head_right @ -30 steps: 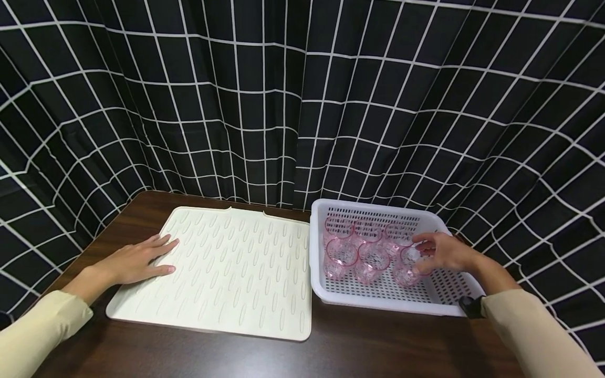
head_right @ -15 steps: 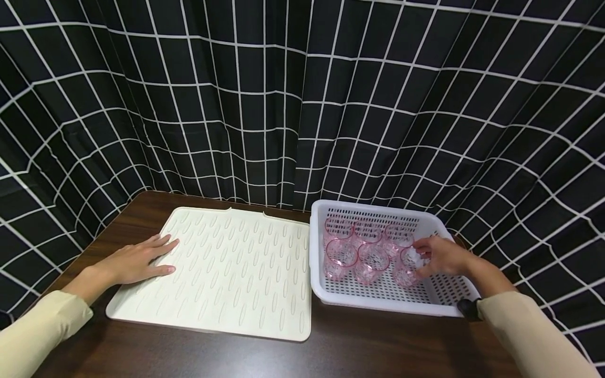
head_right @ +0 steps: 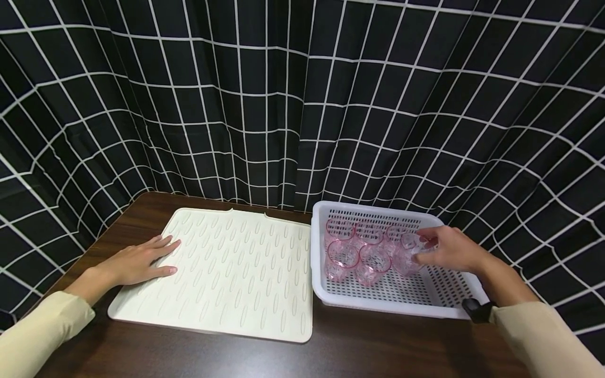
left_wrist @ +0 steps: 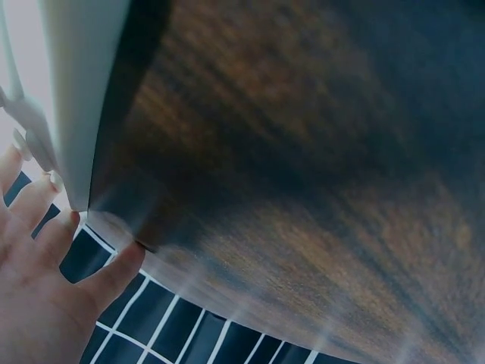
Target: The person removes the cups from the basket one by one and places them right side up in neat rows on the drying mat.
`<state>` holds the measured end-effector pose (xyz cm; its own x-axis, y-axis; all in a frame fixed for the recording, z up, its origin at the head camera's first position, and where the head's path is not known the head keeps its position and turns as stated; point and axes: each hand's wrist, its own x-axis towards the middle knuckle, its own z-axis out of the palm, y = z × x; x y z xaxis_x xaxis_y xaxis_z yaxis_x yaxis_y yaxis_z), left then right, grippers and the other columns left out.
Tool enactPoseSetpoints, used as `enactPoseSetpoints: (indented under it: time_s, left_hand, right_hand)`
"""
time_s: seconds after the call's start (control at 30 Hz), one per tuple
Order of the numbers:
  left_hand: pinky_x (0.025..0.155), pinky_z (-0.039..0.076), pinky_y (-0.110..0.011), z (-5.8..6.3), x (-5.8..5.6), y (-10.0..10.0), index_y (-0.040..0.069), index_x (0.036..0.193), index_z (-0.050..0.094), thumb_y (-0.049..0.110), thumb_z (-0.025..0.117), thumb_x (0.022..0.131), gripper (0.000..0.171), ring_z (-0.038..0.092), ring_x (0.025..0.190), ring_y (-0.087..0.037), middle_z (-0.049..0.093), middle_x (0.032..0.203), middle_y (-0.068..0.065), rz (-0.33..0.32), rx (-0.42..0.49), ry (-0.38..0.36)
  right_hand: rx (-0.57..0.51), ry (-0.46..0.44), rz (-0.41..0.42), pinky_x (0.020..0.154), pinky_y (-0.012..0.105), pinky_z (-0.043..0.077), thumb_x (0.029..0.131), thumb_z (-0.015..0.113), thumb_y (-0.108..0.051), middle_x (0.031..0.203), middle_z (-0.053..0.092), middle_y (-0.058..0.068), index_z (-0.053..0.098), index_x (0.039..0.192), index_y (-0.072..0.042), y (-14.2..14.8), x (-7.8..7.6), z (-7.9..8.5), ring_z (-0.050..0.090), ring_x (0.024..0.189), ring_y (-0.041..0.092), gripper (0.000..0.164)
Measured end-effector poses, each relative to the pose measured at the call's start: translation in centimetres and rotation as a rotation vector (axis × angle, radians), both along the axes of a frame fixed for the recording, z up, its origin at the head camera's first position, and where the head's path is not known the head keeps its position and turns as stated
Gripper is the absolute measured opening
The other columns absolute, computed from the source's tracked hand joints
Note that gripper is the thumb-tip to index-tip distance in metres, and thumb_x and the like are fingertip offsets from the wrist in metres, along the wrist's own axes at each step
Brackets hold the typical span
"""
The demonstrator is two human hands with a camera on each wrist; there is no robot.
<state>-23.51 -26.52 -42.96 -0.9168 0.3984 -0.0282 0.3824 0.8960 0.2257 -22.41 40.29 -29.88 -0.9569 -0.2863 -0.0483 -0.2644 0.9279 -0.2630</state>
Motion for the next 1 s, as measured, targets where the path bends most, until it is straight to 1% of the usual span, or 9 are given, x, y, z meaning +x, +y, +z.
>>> enactPoseSetpoints:
  time_s: [0.1,0.17,0.2,0.3,0.4,0.5,0.6,0.77,1.0]
  left_hand:
    - [0.097,0.032,-0.075,0.1,0.1,0.1,0.009,0.15,0.044,0.064,0.056,0.092,0.081,0.031,0.141,-0.051,0.038,0.153,-0.026,-0.002,0.004,-0.004]
    - [0.098,0.031,-0.075,0.2,0.2,0.2,0.009,0.15,0.044,0.064,0.056,0.092,0.081,0.03,0.141,-0.051,0.038,0.153,-0.026,-0.002,0.007,-0.009]
    - [0.098,0.031,-0.075,0.0,0.1,0.1,0.009,0.151,0.044,0.065,0.055,0.092,0.082,0.03,0.141,-0.051,0.037,0.154,-0.026,-0.001,0.005,-0.01]
    - [0.098,0.03,-0.076,-0.1,0.0,0.0,0.009,0.151,0.043,0.066,0.054,0.092,0.083,0.029,0.141,-0.051,0.037,0.154,-0.025,0.001,0.007,-0.013]
    - [0.099,0.029,-0.076,-0.2,0.0,0.0,0.01,0.151,0.043,0.067,0.054,0.092,0.083,0.029,0.142,-0.05,0.037,0.154,-0.025,0.004,0.007,-0.015]
    - [0.099,0.029,-0.076,0.0,0.2,0.0,0.01,0.151,0.043,0.065,0.055,0.092,0.081,0.029,0.142,-0.05,0.037,0.154,-0.025,0.004,0.007,-0.018]
    - [0.099,0.029,-0.076,0.0,0.2,0.0,0.01,0.151,0.043,0.064,0.055,0.092,0.081,0.029,0.142,-0.05,0.037,0.154,-0.025,0.003,0.008,-0.017]
    - [0.099,0.029,-0.075,-0.1,0.1,-0.1,0.01,0.151,0.043,0.065,0.054,0.093,0.081,0.029,0.142,-0.05,0.037,0.154,-0.024,-0.001,0.007,-0.011]
    - [0.098,0.031,-0.075,0.0,0.0,-0.1,0.01,0.151,0.043,0.066,0.053,0.093,0.081,0.029,0.142,-0.05,0.038,0.154,-0.024,-0.006,0.0,0.0]
  right_hand:
    - [-0.017,0.099,0.001,0.076,0.053,0.055,0.082,0.081,-0.031,0.115,0.064,0.031,0.056,0.129,0.016,-0.6,0.3,0.4,0.063,0.097,0.038,0.071]
    - [-0.029,0.168,-0.001,0.072,0.047,0.056,0.083,0.08,-0.03,0.113,0.066,0.029,0.057,0.128,0.014,-1.0,0.5,0.6,0.062,0.095,0.037,0.067]
    - [-0.035,0.197,-0.006,0.07,0.044,0.055,0.083,0.079,-0.031,0.111,0.066,0.028,0.058,0.128,0.013,-1.2,0.6,0.6,0.062,0.094,0.037,0.067]
    - [-0.053,0.279,-0.015,0.065,0.036,0.051,0.082,0.08,-0.032,0.107,0.067,0.025,0.059,0.127,0.012,-1.9,0.8,0.8,0.061,0.091,0.034,0.066]
    - [-0.065,0.351,-0.014,0.064,0.036,0.049,0.081,0.081,-0.034,0.104,0.066,0.025,0.059,0.127,0.012,-2.8,0.9,1.0,0.06,0.089,0.034,0.069]
    - [-0.075,0.416,-0.018,0.063,0.035,0.047,0.08,0.082,-0.035,0.102,0.065,0.023,0.06,0.127,0.011,-4.0,0.9,1.3,0.059,0.085,0.031,0.07]
    - [-0.096,0.442,-0.019,0.063,0.034,0.046,0.08,0.082,-0.037,0.101,0.065,0.023,0.059,0.129,0.01,-5.4,1.1,1.6,0.058,0.084,0.03,0.071]
    - [-0.129,0.453,0.012,0.067,0.039,0.05,0.082,0.082,-0.038,0.103,0.065,0.023,0.059,0.13,0.008,-7.9,1.4,2.0,0.06,0.085,0.03,0.071]
    - [-0.149,0.48,0.066,0.064,0.038,0.052,0.08,0.083,-0.038,0.099,0.067,0.016,0.062,0.129,0.004,-11.1,1.7,2.3,0.06,0.082,0.025,0.068]
